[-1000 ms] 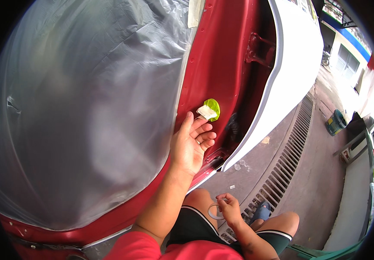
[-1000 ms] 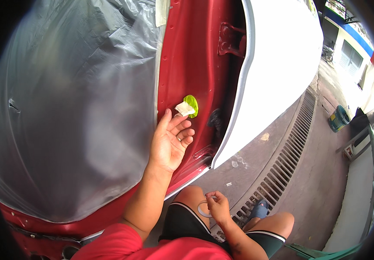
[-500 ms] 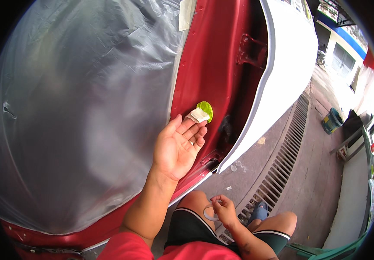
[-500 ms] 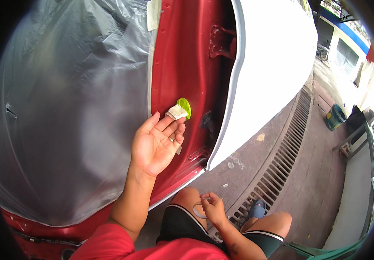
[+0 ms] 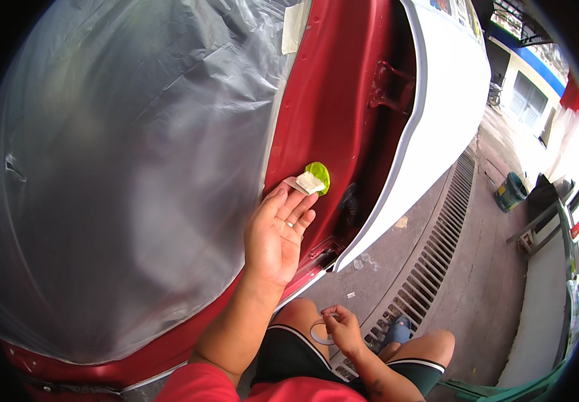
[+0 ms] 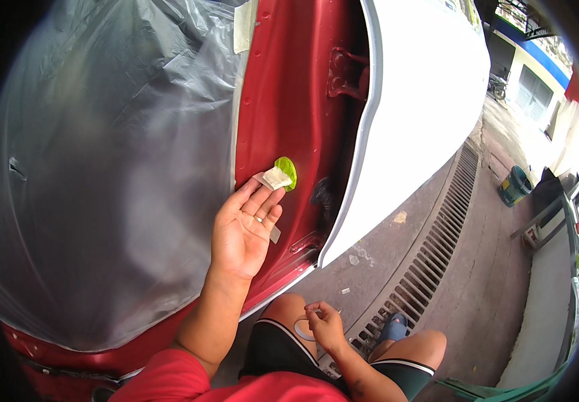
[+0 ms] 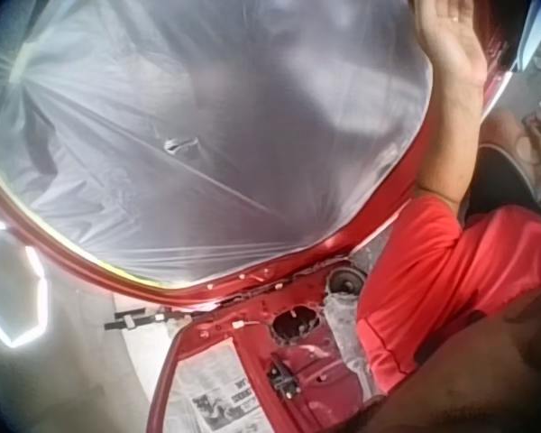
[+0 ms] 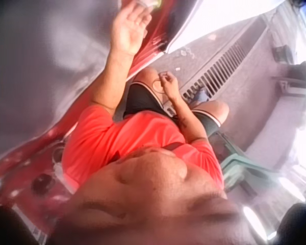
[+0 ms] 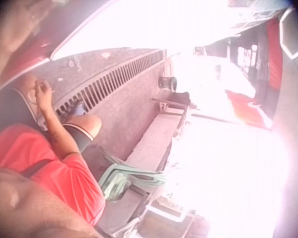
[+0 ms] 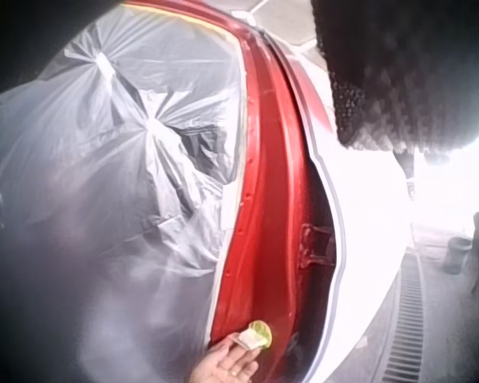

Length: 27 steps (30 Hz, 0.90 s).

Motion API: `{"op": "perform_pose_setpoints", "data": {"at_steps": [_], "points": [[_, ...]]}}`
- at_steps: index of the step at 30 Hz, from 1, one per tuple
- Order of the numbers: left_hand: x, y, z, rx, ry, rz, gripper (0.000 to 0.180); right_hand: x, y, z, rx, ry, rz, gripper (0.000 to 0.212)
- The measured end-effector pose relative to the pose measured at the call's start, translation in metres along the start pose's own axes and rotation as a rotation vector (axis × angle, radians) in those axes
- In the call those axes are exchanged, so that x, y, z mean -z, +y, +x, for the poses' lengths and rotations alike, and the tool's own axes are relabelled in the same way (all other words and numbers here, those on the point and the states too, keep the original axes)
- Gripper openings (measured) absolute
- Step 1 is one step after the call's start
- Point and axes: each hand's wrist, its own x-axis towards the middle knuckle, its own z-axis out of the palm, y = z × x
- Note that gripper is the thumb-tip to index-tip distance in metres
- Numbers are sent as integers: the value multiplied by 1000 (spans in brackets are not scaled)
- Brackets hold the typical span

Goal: The person applies masking tape to the edges of a red car door, smoothing it down with their fingers. They handle a roll of tape and a small rectangular piece of paper, placing the paper on the door and securing it with tape.

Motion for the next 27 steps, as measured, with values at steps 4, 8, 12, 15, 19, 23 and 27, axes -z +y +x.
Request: {"op": "perform_pose_setpoints", "data": {"at_steps": [4, 8, 12, 15, 19, 23, 27], "points": [[9, -5, 13, 38, 27, 49, 43, -6, -6, -4, -5, -13, -36, 16], [7, -1, 18, 51, 41, 105, 43, -4, -5, -5, 1, -22, -56, 17], [1, -6, 30, 62, 124, 181, 43, -4, -3, -4, -1, -26, -41, 18], [3, -5, 28, -17, 105, 232, 40, -5, -5, -7, -8, -60, -42, 17], [-6, -6, 22, -164, 82, 374, 37, -4, -4, -7, 10, -65, -61, 18], [2, -9, 25, -269, -15, 539, 37, -1, -4, -5, 6, -69, -54, 19], [8, -1, 18, -383, -124, 744, 36, -2, -4, -6, 14, -73, -53, 20]]}}
